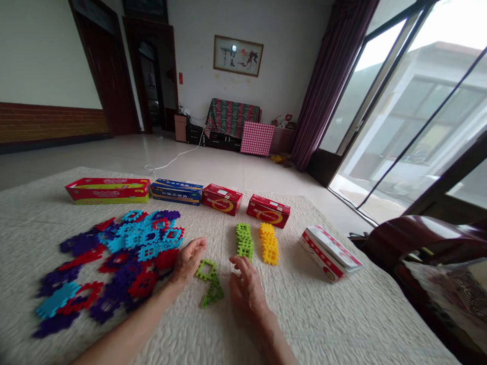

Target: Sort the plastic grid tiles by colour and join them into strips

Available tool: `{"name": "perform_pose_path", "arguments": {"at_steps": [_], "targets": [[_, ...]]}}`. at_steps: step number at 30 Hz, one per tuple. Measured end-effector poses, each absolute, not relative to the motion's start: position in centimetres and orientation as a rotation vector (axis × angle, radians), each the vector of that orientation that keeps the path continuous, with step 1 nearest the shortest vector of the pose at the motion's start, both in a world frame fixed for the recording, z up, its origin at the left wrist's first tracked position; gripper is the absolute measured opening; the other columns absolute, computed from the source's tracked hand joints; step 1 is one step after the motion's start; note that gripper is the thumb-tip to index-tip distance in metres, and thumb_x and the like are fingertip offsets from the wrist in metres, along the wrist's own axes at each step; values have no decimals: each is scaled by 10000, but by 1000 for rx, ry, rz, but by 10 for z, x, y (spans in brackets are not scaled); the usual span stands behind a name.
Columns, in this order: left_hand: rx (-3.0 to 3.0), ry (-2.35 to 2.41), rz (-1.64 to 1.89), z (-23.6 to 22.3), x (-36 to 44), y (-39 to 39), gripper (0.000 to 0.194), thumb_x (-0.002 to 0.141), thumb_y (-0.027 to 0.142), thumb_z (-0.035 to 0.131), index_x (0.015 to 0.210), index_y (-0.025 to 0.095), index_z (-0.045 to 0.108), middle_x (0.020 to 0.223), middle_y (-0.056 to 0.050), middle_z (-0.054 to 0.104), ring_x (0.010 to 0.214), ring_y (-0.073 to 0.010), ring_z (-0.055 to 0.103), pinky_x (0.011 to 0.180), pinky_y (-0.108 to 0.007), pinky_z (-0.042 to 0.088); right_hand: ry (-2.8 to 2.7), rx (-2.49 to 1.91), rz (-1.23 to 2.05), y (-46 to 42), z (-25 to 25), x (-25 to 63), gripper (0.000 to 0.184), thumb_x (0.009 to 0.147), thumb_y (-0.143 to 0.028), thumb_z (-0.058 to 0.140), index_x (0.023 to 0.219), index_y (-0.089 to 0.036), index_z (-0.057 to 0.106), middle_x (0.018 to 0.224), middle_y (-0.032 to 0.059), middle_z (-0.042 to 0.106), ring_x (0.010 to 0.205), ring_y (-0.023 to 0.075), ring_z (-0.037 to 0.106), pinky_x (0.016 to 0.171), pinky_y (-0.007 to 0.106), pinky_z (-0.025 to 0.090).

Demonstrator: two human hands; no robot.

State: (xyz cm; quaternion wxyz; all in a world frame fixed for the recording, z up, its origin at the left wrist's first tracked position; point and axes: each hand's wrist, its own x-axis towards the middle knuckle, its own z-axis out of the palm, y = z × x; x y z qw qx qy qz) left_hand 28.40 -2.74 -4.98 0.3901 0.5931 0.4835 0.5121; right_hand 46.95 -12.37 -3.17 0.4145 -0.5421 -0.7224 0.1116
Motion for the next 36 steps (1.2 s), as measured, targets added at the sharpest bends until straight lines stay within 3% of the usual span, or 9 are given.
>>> {"name": "perform_pose_path", "arguments": {"at_steps": [3,6,11,21,29,36], "targets": [[1664,1137,1172,-46,274,-30,359,746,208,491,1060,148,655,1099,-102,704,1017,-218,651,931,-377,509,-1746,-1379,373,-130,-34,453,312,804,-116,490,1094,-204,562,956,51,628,827,164,615,701,270,507],[1869,996,989,-45,259,-33,545,652,78,471,1171,158,618,1246,-99,643,1158,-226,585,1022,-403,452,-1737,-1372,342,-132,-39,444,247,819,-147,505,1048,-200,580,943,52,629,812,165,603,734,281,487],[2215,921,839,-46,244,-42,718,555,17,463,1254,144,563,1346,-114,564,1274,-241,489,1113,-426,365,-1762,-1363,305,-132,-41,443,261,781,-122,509,1012,-198,601,939,55,637,843,180,598,757,295,477],[2198,1091,1052,-59,252,-52,580,675,54,549,1246,159,551,1234,-108,641,1160,-213,588,1020,-385,464,-1658,-1359,276,-131,-44,442,253,750,-141,516,969,-196,628,840,19,633,736,152,597,693,263,476],[2153,1082,1042,-34,292,-56,620,683,96,631,1289,171,521,1191,-95,663,1101,-209,614,988,-379,483,-1278,-1458,116,-126,-53,458,357,784,-192,446,1121,-154,556,1084,120,610,993,230,576,780,344,474],[2255,967,1032,-39,322,-57,696,670,60,600,1339,203,476,1171,-69,661,1070,-212,600,957,-392,498,-1232,-1474,224,-120,-53,461,246,802,-301,527,976,-168,640,880,68,679,767,195,618,710,317,484]]}}
